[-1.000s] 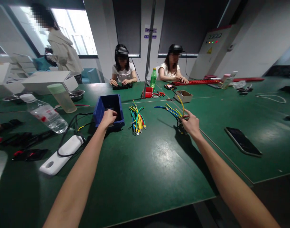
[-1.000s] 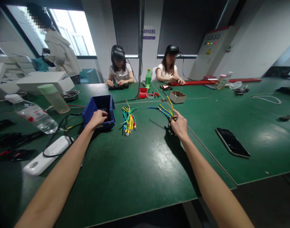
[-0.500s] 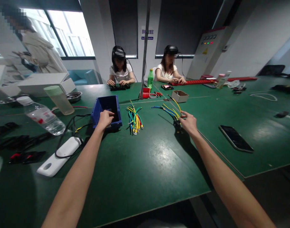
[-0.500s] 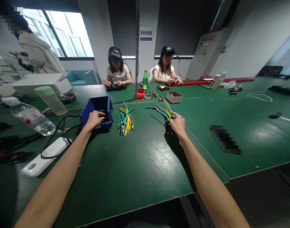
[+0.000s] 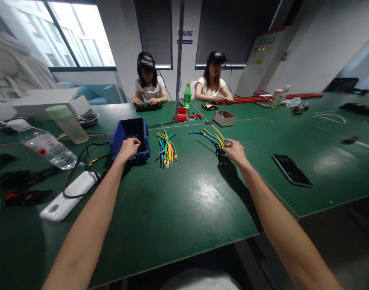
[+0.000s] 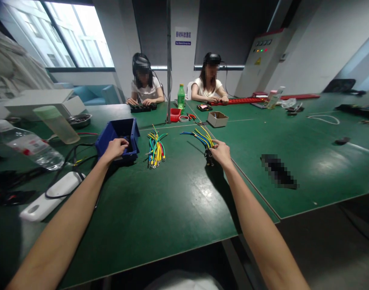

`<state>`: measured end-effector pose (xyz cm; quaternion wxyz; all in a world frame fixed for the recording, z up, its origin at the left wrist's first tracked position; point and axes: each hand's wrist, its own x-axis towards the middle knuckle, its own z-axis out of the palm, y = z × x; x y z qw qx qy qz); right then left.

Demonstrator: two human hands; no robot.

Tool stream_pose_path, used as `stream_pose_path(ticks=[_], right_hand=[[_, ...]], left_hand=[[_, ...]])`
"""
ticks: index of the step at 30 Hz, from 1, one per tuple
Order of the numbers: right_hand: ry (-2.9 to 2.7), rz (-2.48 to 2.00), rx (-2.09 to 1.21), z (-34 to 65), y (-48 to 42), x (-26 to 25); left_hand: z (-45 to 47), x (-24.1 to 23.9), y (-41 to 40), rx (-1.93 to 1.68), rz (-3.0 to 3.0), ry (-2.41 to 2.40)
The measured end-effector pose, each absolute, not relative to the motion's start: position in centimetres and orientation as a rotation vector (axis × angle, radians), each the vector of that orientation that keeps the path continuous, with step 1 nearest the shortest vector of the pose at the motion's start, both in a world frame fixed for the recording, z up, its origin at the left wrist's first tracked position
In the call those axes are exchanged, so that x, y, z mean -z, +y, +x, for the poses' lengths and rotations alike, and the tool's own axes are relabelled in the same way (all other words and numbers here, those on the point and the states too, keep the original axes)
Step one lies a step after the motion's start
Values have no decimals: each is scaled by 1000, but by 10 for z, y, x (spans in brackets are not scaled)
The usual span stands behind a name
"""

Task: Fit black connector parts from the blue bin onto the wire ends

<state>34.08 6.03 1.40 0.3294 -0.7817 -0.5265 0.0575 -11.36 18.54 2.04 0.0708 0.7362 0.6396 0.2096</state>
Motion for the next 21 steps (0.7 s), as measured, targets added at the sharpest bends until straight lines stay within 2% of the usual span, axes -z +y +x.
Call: stream_pose_path(ticks=[21], right_hand=[[-1594,-2248,-12,331,57,-13]], left_hand=[[-116,-16,186,-667,2195,1975]])
